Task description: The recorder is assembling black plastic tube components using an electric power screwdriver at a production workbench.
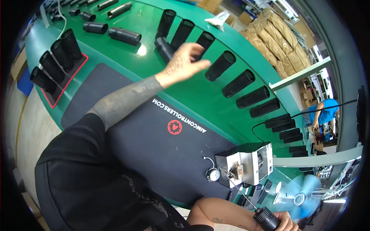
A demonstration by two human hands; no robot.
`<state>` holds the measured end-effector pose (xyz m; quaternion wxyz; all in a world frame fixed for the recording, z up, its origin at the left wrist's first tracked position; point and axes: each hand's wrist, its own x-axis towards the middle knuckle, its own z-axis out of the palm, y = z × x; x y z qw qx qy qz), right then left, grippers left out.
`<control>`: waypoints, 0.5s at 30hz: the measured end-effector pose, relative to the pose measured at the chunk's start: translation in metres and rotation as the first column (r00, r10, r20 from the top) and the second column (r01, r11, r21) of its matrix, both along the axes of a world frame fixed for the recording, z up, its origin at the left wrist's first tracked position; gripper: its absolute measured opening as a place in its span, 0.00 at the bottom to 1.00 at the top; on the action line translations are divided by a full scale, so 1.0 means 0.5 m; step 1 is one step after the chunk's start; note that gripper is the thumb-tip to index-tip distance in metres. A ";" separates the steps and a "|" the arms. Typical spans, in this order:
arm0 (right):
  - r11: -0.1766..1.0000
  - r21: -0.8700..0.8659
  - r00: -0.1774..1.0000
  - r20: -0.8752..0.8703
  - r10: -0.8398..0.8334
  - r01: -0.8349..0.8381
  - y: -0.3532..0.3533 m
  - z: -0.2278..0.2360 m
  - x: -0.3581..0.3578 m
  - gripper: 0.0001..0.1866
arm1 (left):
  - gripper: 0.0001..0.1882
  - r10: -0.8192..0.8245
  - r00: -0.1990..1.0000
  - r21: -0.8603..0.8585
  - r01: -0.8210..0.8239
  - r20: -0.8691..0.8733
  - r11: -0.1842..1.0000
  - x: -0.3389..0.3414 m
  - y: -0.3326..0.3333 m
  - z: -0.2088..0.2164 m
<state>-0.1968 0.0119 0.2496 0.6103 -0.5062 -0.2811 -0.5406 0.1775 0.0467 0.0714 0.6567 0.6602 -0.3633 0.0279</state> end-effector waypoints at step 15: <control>0.985 0.031 0.970 0.170 -0.174 0.171 -0.049 -0.013 -0.064 0.30 | 0.44 0.440 0.871 0.699 -0.455 0.220 0.552 0.311 -0.054 -0.110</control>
